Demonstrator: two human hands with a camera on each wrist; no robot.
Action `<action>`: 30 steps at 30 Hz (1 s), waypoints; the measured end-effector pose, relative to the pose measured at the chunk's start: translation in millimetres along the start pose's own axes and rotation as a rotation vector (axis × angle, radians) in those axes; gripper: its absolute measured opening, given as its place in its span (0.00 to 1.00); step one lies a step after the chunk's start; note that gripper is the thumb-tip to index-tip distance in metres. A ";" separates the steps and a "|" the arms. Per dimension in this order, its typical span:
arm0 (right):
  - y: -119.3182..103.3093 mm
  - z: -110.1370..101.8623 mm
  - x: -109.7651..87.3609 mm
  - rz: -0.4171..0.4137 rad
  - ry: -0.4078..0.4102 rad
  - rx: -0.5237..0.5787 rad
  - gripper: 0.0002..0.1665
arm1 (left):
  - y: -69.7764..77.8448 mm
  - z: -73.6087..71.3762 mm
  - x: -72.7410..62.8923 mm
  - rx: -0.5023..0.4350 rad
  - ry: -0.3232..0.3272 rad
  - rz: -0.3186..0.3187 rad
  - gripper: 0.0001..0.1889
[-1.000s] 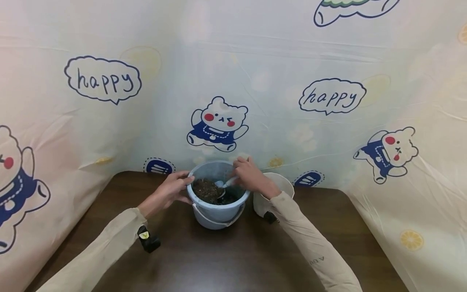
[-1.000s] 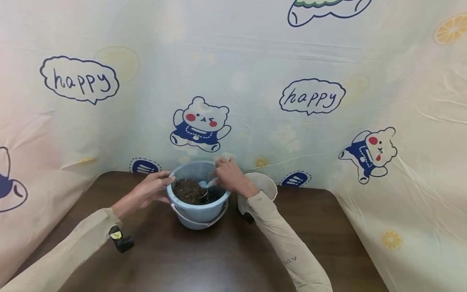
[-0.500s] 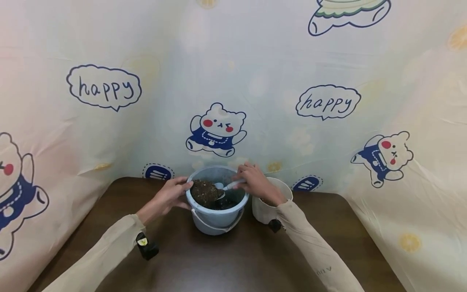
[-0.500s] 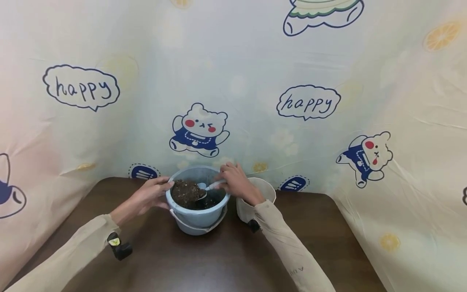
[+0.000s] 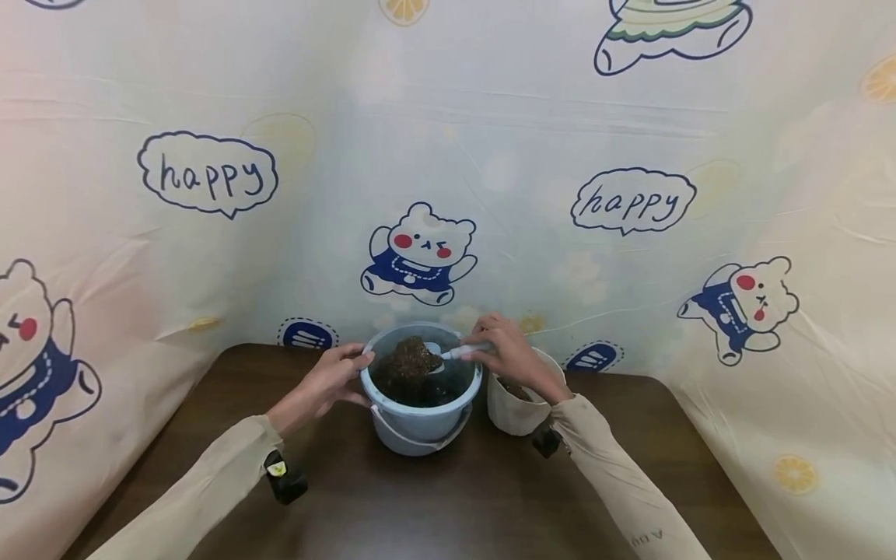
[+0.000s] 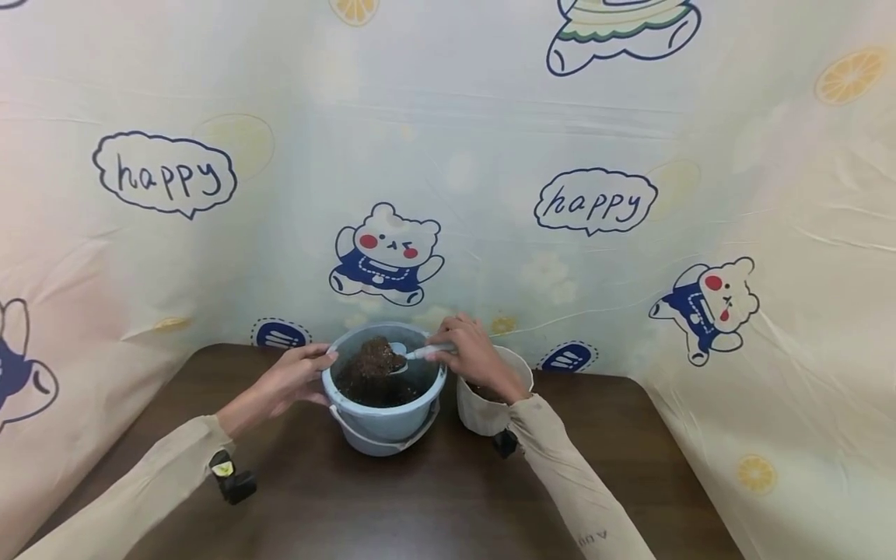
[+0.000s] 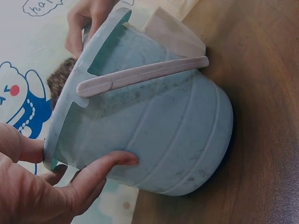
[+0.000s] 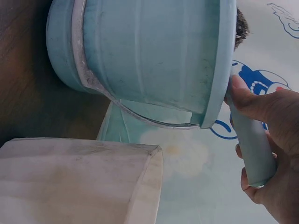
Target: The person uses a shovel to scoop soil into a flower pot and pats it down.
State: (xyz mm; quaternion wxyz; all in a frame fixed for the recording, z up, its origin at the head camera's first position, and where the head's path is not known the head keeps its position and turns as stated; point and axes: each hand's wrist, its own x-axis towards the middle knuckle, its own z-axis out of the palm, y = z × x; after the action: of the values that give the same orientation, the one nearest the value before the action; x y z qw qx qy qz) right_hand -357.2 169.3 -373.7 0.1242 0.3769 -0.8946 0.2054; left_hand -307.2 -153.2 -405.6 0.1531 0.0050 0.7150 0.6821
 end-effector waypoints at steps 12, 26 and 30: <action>3.2 -6.1 -10.2 0.009 0.041 -0.014 0.14 | -0.6 0.0 1.0 0.011 0.008 0.007 0.30; 10.6 -19.1 -31.5 0.008 0.071 -0.018 0.13 | -1.6 0.1 2.4 0.000 0.013 0.001 0.30; 12.9 -23.5 -39.0 0.013 0.081 -0.048 0.13 | -1.8 0.7 2.3 -0.001 0.018 -0.001 0.30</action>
State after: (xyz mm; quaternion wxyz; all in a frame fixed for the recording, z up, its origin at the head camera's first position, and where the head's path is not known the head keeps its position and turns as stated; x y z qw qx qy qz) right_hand -338.3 212.6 -371.1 0.1682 0.3595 -0.8958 0.1999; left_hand -308.8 -152.2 -407.8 0.1469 -0.0018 0.7159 0.6826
